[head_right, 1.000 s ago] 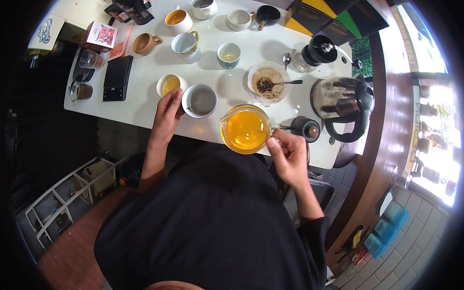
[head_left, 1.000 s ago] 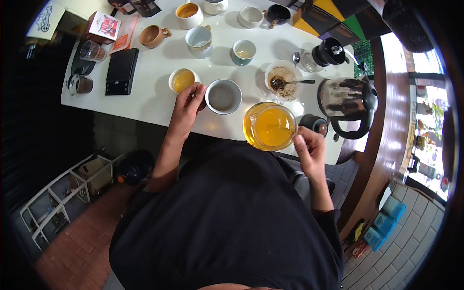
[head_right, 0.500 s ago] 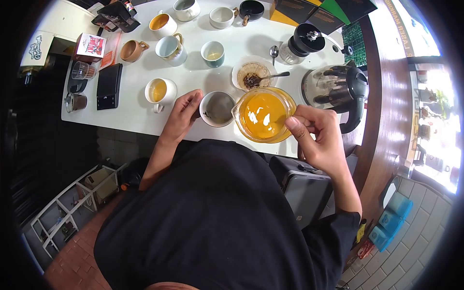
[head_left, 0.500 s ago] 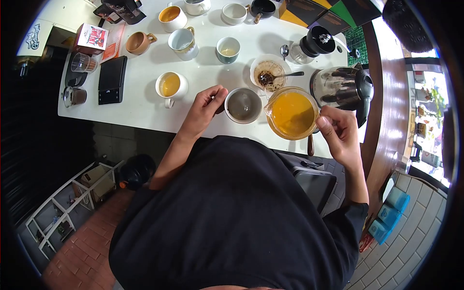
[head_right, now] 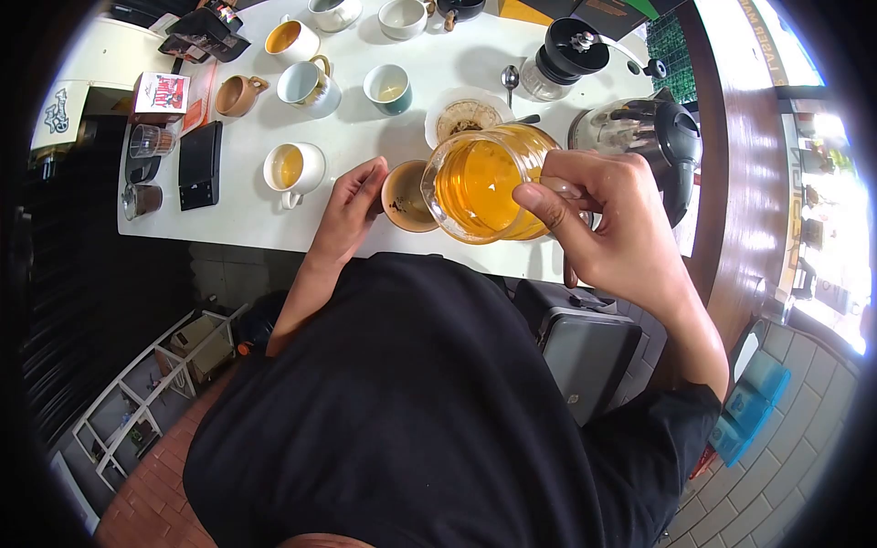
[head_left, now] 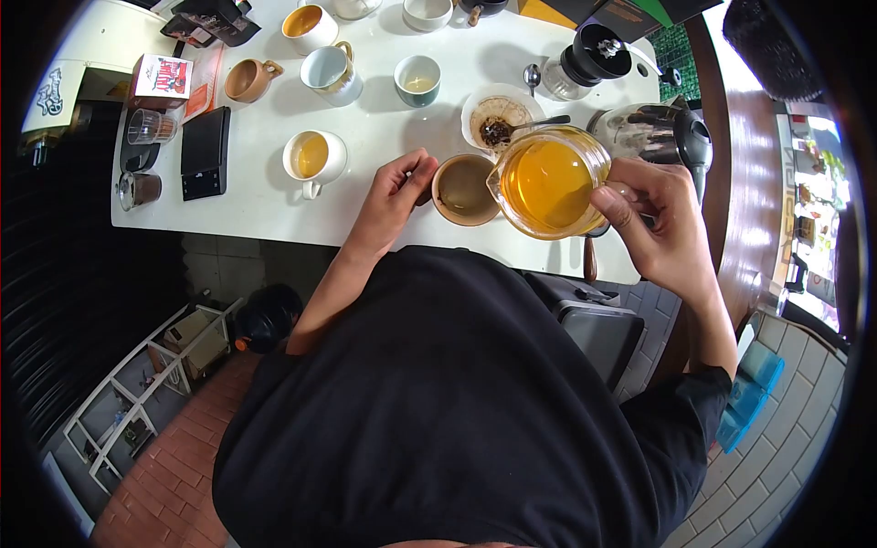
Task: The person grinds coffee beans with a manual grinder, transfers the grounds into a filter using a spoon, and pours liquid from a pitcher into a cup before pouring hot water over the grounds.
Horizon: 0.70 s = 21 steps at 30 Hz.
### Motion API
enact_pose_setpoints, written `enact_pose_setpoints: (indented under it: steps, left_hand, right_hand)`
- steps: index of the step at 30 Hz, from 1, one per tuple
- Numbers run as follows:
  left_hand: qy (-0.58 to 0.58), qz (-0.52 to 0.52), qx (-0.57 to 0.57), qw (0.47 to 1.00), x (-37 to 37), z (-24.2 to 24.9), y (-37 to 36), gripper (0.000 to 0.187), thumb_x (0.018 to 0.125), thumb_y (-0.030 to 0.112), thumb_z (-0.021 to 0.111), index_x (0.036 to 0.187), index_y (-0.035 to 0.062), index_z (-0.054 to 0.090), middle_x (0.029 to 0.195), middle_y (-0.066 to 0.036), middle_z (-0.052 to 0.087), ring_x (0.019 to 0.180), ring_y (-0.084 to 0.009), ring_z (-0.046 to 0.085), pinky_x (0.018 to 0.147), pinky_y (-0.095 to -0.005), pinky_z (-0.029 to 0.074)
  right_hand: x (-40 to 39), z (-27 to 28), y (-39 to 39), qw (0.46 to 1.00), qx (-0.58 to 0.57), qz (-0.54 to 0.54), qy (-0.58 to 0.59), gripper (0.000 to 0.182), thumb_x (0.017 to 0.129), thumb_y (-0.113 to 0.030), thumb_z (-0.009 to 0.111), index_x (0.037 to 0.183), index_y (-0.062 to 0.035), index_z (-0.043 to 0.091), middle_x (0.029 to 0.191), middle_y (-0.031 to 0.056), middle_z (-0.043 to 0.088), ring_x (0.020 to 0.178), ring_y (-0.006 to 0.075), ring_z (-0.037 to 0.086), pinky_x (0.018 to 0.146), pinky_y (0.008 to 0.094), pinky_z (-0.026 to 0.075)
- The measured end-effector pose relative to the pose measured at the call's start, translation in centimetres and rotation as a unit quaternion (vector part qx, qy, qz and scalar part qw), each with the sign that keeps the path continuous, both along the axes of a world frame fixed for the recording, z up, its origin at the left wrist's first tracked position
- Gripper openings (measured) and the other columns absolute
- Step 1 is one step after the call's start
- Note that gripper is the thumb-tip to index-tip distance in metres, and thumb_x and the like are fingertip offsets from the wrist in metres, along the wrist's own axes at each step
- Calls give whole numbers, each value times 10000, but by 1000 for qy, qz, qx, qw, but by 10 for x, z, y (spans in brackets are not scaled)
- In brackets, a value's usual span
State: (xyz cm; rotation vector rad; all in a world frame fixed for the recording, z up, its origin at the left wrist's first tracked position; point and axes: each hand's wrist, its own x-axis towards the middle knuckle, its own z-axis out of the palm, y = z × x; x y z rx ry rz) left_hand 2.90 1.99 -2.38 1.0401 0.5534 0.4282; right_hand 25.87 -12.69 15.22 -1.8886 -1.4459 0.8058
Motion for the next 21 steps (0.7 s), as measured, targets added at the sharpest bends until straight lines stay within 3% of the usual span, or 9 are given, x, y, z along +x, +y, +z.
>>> enact_pose_setpoints:
  steps: [8,19,21]
  left_hand:
    - [2,1,16,1000,2,0,0,321,1068,271,533,805,92,487,738,97,383,682,4,316,593,-195,286]
    - [-13,-8,19,1000,3,-4,3,323,1069,279,529,812,90,482,740,97,376,683,5,308,595,-196,278]
    - [-32,-19,21,999,2,-7,4,250,1059,291,545,892,106,569,746,107,423,654,12,340,576,-202,268]
  right_hand:
    - [0,5,11,995,4,54,-82,394,921,-183,700,655,14,485,553,121,390,490,252,388,505,375,320]
    - [-2,13,18,993,-10,81,-87,262,908,-170,713,788,48,630,604,154,517,501,255,505,512,341,391]
    - [-2,14,19,992,-6,83,-91,260,907,-169,714,795,50,632,602,153,521,504,252,519,512,338,399]
